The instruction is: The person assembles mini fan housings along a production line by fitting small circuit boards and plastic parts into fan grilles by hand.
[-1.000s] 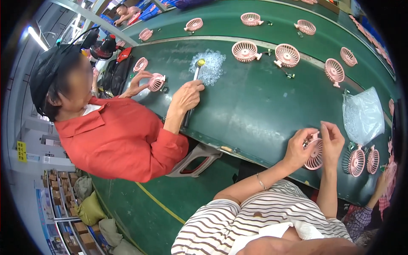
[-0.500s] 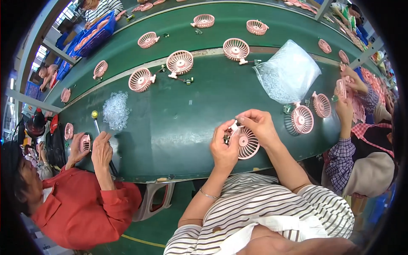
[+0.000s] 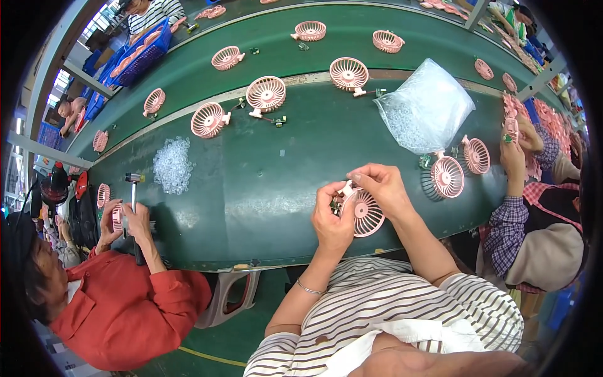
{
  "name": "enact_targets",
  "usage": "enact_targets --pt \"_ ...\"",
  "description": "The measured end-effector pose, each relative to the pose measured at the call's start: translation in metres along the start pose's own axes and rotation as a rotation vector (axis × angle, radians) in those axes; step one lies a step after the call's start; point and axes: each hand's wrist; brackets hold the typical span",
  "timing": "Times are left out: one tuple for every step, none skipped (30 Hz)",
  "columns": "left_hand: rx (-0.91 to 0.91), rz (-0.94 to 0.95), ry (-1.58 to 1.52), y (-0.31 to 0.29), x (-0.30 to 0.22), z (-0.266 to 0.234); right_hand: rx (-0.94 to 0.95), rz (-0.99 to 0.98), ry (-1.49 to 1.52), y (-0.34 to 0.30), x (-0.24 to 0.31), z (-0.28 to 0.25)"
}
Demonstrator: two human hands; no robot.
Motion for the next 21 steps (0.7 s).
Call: enact_targets --pt "-0.001 -0.002 -0.002 0.000 0.000 0.000 0.004 -0.004 -0.010 0.000 0.000 0.000" --pt "-0.007 0.004 -0.002 0.000 0.000 0.000 0.004 -0.003 -0.013 0.000 0.000 0.001" --pt "-0.013 0.010 -0.003 0.000 0.000 0.001 0.002 -0.004 -0.025 0.000 0.001 0.002" --pt "-0.013 0.008 -0.004 0.000 0.000 0.001 -0.002 -0.005 -0.038 0.000 0.001 0.002" --pt "-0.017 0.017 0.011 0.000 0.001 0.000 -0.003 -0.004 -0.039 0.000 0.000 0.002" --pt "-0.021 0.027 0.027 0.001 0.001 0.001 -0.003 -0.023 -0.099 0.000 0.000 0.001" --pt "-0.021 0.025 0.027 0.000 0.002 0.001 -0.002 -0.041 -0.157 0.000 -0.002 0.001" --pt "-0.022 0.027 0.025 0.001 0.004 0.001 -0.002 -0.040 -0.157 0.000 -0.004 0.000" --pt "-0.023 0.028 0.024 0.001 0.004 0.001 0.031 -0.142 -0.228 0.001 -0.006 -0.002" --pt "-0.026 0.027 0.026 0.001 0.005 0.002 0.067 -0.243 -0.300 0.003 -0.007 -0.002" --pt "-0.031 0.044 0.033 0.002 0.006 0.002 0.071 -0.242 -0.298 0.003 -0.008 -0.002" --pt "-0.036 0.061 0.040 0.003 0.007 0.002 0.078 -0.382 -0.433 0.003 -0.007 0.000" --pt "-0.041 0.058 0.046 0.002 0.007 0.001 0.087 -0.519 -0.564 -0.001 -0.006 0.003" --pt "-0.033 0.054 0.075 0.003 0.008 0.000 0.097 -0.658 -0.694 -0.005 -0.004 0.006" --pt "-0.026 0.051 0.105 0.003 0.009 -0.001 0.104 -0.657 -0.686 -0.009 0.000 0.010" --pt "-0.047 0.054 0.121 0.004 0.010 -0.002 0.134 -0.769 -0.781 -0.010 0.004 0.015" --pt "-0.068 0.071 0.108 0.003 0.008 -0.002 0.163 -0.885 -0.874 -0.011 0.006 0.020" --pt "-0.089 0.089 0.095 0.002 0.004 -0.001 0.196 -0.882 -0.840 -0.012 0.004 0.018" --pt "-0.052 0.002 0.111 0.000 0.000 -0.003 0.207 -0.894 -0.824 -0.013 0.004 0.018" --pt "-0.063 0.017 0.100 -0.001 0.003 -0.002 0.226 -0.928 -0.842 -0.013 0.005 0.020" --pt "-0.075 0.033 0.089 0.000 0.006 -0.002 0.244 -0.964 -0.859 -0.014 0.006 0.020"
Point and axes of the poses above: each hand's wrist, its own y-axis towards the middle knuckle, its own z-axis out of the palm, x = y × z, and after that the axes turned 11 degrees about y, right-handed
